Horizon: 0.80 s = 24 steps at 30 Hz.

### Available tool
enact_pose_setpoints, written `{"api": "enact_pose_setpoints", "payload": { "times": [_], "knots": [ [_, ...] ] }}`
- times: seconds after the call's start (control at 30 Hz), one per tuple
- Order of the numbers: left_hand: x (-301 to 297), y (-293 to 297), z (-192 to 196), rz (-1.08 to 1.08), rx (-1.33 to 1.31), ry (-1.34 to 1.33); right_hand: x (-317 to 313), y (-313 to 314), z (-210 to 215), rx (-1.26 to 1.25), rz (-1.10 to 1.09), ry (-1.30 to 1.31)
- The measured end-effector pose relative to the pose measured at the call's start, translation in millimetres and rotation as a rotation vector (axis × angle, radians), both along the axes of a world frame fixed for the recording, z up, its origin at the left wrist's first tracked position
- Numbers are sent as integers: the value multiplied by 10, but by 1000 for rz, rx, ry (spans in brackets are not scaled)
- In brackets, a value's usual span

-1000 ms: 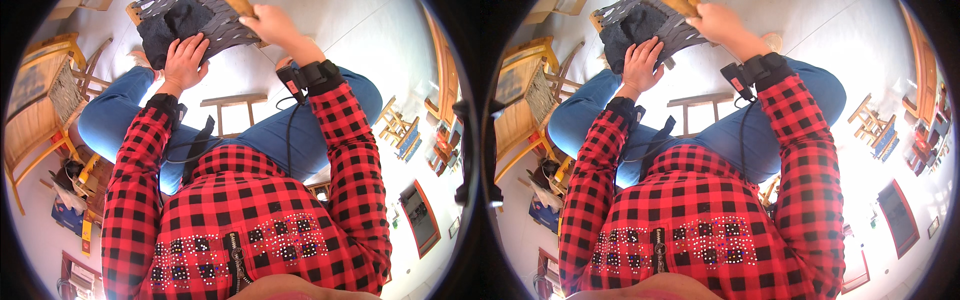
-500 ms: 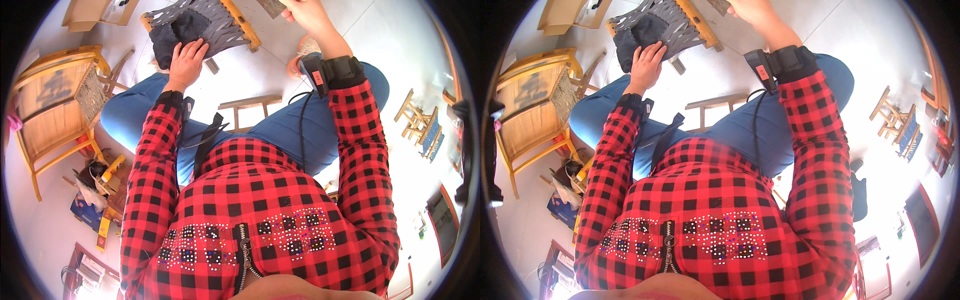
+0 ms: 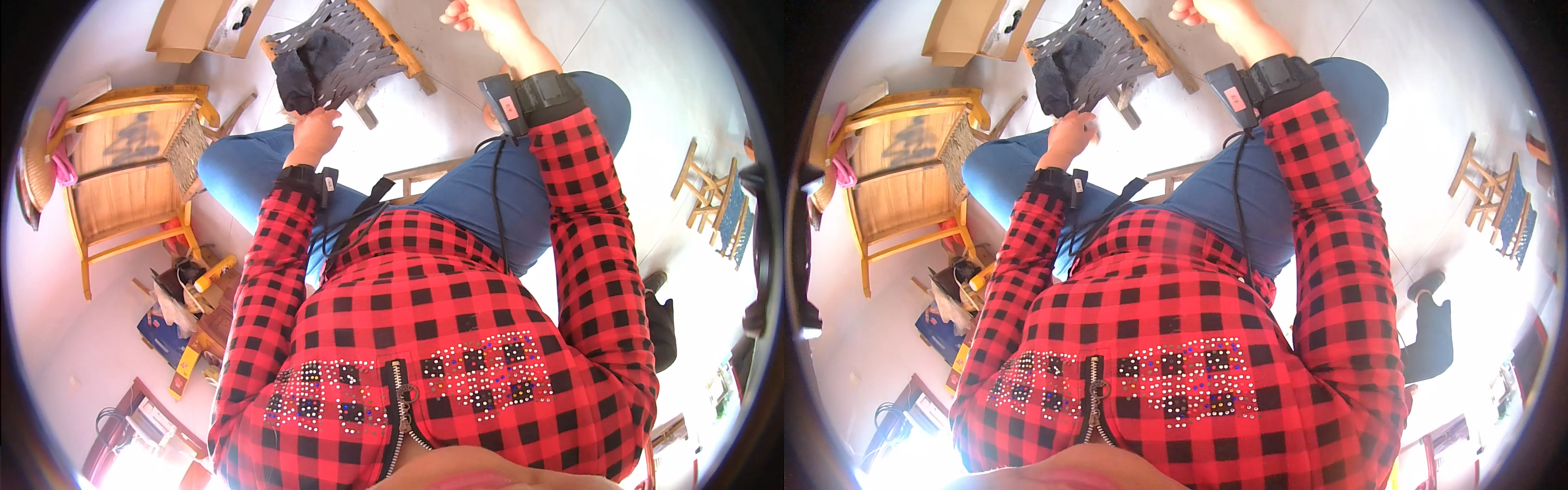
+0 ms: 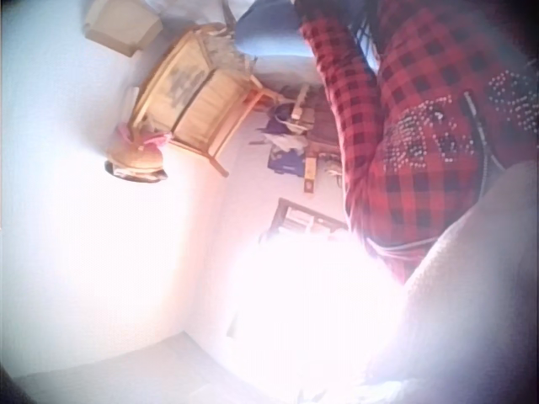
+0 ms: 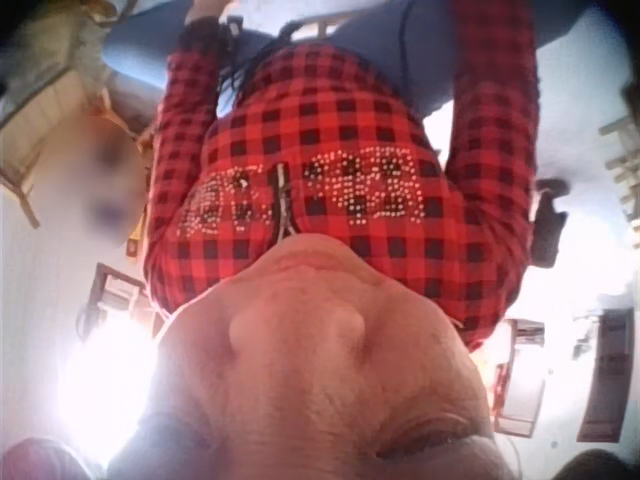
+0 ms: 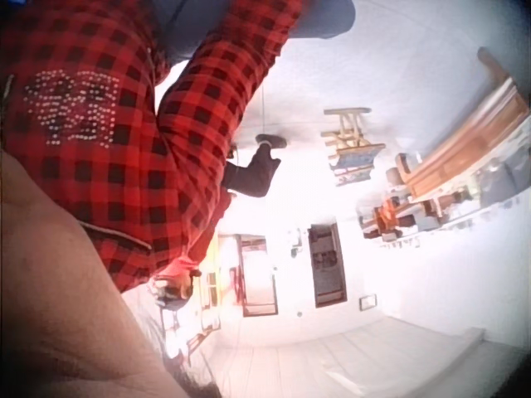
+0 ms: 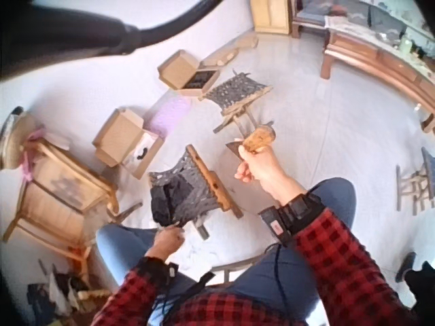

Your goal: The person sits on the floor and uses a flat metal tool to press and adjust the woven seat of a wooden chair. They repeatedly smooth the fabric and tuck edges into the frame, working across different sections of the seat.

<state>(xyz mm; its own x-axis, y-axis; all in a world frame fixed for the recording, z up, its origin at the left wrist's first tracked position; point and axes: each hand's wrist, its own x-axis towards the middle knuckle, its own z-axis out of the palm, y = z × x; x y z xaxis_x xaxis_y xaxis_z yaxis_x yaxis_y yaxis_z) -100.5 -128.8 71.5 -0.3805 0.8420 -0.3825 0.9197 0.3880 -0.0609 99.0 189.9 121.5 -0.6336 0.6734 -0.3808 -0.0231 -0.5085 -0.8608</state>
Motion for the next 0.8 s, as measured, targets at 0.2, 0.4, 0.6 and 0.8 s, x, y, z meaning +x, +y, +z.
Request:
{"api": "enact_pose_setpoints", "payload": {
  "times": [0.2,0.4,0.6,0.8],
  "knots": [
    [-168,106,-128,268,-343,60,90,-155,-85,123,76,400],
    [-146,241,-71,379,-379,94,143,-257,-43,-115,117,644],
    [-192,280,-72,249,-336,10,48,-424,-184,-131,111,383],
    [248,509,13,112,-154,-103,-114,-426,-382,-74,27,-109]
  ]
}}
